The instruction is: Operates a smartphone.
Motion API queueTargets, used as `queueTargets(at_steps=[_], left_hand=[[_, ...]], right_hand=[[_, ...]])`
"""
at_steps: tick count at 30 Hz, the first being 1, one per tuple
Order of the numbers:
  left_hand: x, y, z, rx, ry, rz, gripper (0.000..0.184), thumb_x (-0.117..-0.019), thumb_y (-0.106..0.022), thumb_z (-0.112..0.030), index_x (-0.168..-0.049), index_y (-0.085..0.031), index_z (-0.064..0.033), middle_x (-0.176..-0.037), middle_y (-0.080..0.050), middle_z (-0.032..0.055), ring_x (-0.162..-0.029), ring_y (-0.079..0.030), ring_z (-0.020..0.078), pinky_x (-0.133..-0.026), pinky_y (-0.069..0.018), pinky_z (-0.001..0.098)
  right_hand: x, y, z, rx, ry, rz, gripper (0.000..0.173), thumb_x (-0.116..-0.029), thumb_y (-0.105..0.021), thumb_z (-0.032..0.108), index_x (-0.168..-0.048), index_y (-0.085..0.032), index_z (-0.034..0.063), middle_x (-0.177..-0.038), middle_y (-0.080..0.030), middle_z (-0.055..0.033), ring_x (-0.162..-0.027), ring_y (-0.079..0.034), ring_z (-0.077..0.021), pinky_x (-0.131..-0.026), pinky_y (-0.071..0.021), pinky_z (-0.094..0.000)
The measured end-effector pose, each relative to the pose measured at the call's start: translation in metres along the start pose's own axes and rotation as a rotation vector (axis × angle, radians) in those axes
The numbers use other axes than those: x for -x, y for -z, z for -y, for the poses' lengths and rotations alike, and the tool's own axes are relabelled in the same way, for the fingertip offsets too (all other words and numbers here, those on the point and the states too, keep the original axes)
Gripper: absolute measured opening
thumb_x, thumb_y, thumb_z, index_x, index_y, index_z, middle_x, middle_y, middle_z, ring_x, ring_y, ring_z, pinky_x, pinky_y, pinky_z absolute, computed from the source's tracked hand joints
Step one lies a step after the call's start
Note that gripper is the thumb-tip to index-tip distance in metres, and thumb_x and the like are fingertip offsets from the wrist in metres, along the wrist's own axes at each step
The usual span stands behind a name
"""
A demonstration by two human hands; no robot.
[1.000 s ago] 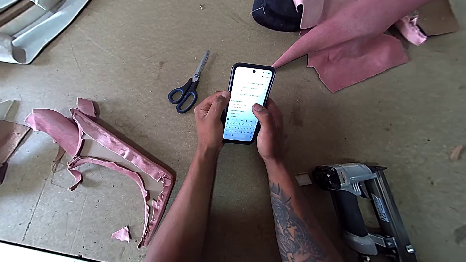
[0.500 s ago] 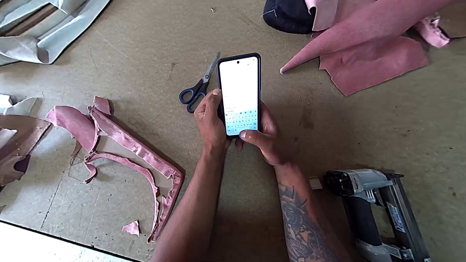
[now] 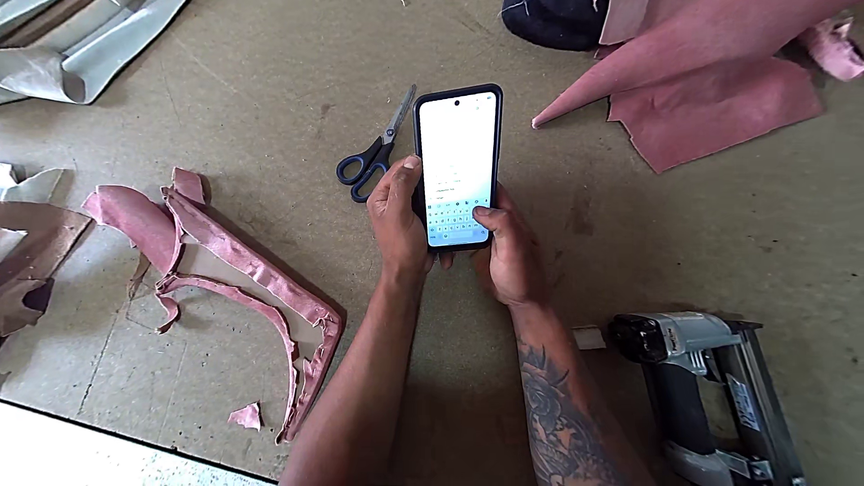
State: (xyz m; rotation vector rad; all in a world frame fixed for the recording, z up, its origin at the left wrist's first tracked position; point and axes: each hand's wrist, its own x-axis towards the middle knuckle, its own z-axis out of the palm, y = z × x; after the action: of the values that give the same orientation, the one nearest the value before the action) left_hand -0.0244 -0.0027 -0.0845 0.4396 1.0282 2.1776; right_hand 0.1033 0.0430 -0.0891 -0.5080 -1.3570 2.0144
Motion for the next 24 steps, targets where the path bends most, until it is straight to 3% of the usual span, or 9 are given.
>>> queueTargets(at_steps=[8, 13, 19, 21, 24], left_hand=[[-0.0011, -0.0001, -0.0008, 0.014, 0.0, 0.008, 0.041, -0.1114, -0.039, -0.029, -0.103, -0.065, 0.0018, -0.09, -0.07, 0.0186, -0.081, -0.073, 0.0269, -0.075, -0.0634, 0.0486], [-0.0015, 0.0002, 0.0, -0.001, -0.019, 0.015, 0.041, -0.1115, -0.039, -0.028, -0.104, -0.066, 0.0026, -0.09, -0.071, 0.0193, -0.08, -0.073, 0.0271, -0.074, -0.0635, 0.0483], [-0.0037, 0.0026, -0.0005, -0.052, -0.066, 0.044, 0.039, -0.1109, -0.04, -0.025, -0.107, -0.067, 0.0035, -0.091, -0.071, 0.019, -0.08, -0.073, 0.0263, -0.075, -0.0637, 0.0469], [-0.0057, 0.004, -0.0002, -0.092, -0.117, 0.051, 0.038, -0.111, -0.04, -0.021, -0.112, -0.068, 0.0045, -0.093, -0.071, 0.0193, -0.082, -0.073, 0.0261, -0.076, -0.064, 0.0465], [-0.0092, 0.0087, -0.0049, -0.143, -0.23, 0.1, 0.036, -0.1104, -0.041, -0.014, -0.135, -0.06, 0.0049, -0.111, -0.07, 0.0218, -0.095, -0.072, 0.0278, -0.084, -0.0631, 0.0458]], right_hand=[[0.001, 0.0019, 0.0004, 0.0, 0.001, 0.047, 0.044, -0.1025, -0.032, 0.009, -0.145, -0.041, 0.0063, -0.116, -0.064, -0.0209, -0.081, -0.07, -0.0297, -0.057, -0.0616, -0.0405], [0.0003, -0.0018, 0.0003, 0.092, 0.029, 0.036, 0.053, -0.0925, -0.06, 0.005, -0.142, -0.041, 0.0035, -0.111, -0.066, -0.0206, -0.076, -0.07, -0.03, -0.058, -0.0627, -0.0388], [0.003, -0.0009, 0.0007, -0.033, 0.021, 0.07, 0.056, -0.0968, -0.055, 0.012, -0.149, -0.036, 0.0109, -0.123, -0.063, -0.0182, -0.087, -0.072, -0.0295, -0.06, -0.064, -0.0416], [0.0014, 0.0004, -0.0005, -0.088, 0.028, 0.088, 0.055, -0.0972, -0.053, 0.01, -0.149, -0.035, 0.0095, -0.126, -0.061, -0.0209, -0.094, -0.072, -0.034, -0.063, -0.0649, -0.048], [0.0018, 0.0022, 0.0002, -0.042, 0.029, 0.084, 0.054, -0.0971, -0.051, 0.009, -0.149, -0.037, 0.0074, -0.126, -0.062, -0.0209, -0.097, -0.072, -0.0345, -0.064, -0.0653, -0.05]])
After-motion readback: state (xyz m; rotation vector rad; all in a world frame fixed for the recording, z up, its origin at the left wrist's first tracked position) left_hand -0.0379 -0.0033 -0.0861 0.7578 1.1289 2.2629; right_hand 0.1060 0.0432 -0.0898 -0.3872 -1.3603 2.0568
